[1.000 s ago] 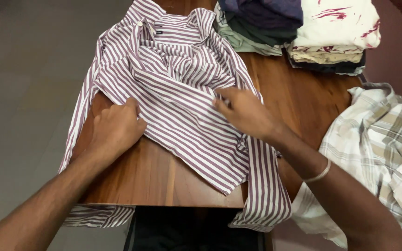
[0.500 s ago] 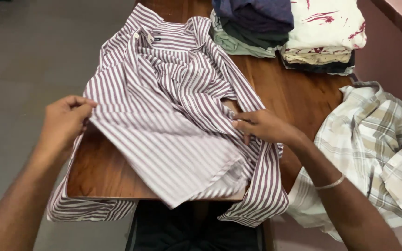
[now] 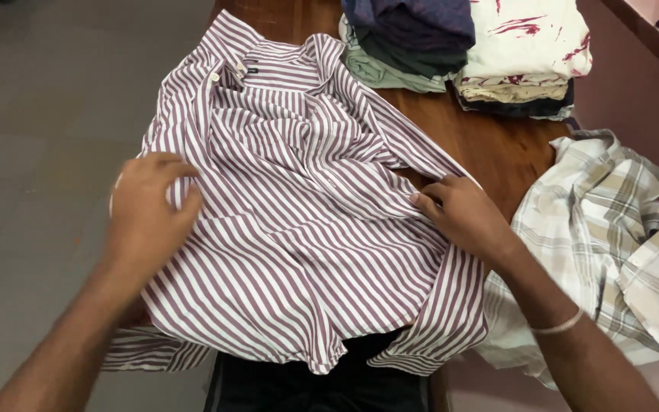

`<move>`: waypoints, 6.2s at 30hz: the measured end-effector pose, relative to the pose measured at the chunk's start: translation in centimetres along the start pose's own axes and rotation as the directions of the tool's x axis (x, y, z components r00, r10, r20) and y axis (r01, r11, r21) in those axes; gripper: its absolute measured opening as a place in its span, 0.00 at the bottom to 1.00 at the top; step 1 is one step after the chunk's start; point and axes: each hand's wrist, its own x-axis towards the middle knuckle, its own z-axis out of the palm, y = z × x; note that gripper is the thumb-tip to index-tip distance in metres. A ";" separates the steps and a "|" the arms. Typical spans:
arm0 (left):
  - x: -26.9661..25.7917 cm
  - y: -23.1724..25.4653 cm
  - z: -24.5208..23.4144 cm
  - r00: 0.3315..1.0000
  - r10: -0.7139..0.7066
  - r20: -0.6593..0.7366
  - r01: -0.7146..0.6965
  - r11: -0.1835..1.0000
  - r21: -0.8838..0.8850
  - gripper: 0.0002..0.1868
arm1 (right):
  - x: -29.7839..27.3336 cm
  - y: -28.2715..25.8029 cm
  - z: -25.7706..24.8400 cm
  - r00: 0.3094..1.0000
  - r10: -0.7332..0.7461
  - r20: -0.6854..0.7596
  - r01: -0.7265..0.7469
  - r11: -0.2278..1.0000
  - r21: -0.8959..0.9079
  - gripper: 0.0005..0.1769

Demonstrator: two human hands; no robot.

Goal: The person lays a striped shirt on a wooden table and buttons it from the bottom to the top, then fastens the cuff buttons on both sleeves. The shirt remains on the table at the end.

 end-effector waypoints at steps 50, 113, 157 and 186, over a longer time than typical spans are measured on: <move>11.0 4.0 13.2 0.768 -0.285 0.574 0.561 0.733 -0.385 0.35 | 4.8 20.4 -5.1 0.837 -0.071 -0.542 -0.158 0.918 -0.364 0.45; 9.0 8.4 11.3 0.602 -0.059 0.797 0.765 0.328 -0.554 0.41 | 31.5 -5.4 7.6 0.998 -0.016 0.062 -0.031 0.727 0.686 0.16; 9.8 7.7 10.1 0.739 -0.152 0.656 0.584 0.630 -0.512 0.35 | 45.8 -14.5 10.4 0.922 -0.337 -0.193 0.384 0.864 0.326 0.23; 10.8 6.8 11.6 0.789 -0.270 0.551 0.470 -0.312 -0.826 0.22 | -8.1 -5.6 5.4 0.859 -0.136 -0.494 0.135 0.990 -0.038 0.25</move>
